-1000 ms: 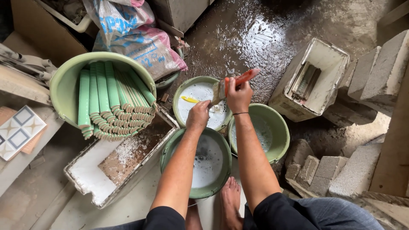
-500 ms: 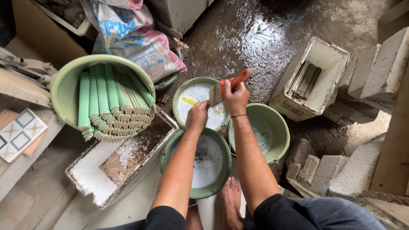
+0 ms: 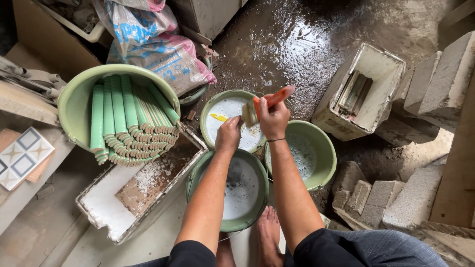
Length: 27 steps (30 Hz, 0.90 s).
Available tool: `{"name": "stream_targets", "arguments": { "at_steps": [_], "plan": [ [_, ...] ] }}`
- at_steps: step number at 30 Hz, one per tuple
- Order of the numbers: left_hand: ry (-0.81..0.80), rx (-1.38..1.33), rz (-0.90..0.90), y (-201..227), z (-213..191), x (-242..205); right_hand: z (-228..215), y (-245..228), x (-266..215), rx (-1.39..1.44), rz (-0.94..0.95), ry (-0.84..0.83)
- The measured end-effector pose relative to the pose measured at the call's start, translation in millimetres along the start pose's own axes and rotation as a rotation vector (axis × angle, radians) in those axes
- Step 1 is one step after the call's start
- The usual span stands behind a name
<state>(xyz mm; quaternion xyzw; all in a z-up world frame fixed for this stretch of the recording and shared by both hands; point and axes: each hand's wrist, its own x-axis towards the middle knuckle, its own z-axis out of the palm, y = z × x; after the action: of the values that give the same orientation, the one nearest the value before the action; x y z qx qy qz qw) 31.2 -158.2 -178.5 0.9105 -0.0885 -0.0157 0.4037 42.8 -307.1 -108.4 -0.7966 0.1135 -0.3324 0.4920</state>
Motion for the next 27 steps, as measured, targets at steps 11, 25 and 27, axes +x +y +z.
{"name": "stream_targets", "arguments": {
  "at_steps": [11,25,27],
  "plan": [
    [0.279,-0.489,-0.364,-3.5,-25.6,7.4,6.3,-32.0,-40.5,0.302,-0.100,-0.193],
    [0.327,-0.693,-0.291,-25.4,-12.7,15.2,11.4,-29.5,-50.4,0.706,0.369,-0.214],
    [0.349,-0.641,-0.269,-34.6,-14.0,10.3,15.8,8.6,-51.9,0.526,0.647,-0.204]
  ]
}}
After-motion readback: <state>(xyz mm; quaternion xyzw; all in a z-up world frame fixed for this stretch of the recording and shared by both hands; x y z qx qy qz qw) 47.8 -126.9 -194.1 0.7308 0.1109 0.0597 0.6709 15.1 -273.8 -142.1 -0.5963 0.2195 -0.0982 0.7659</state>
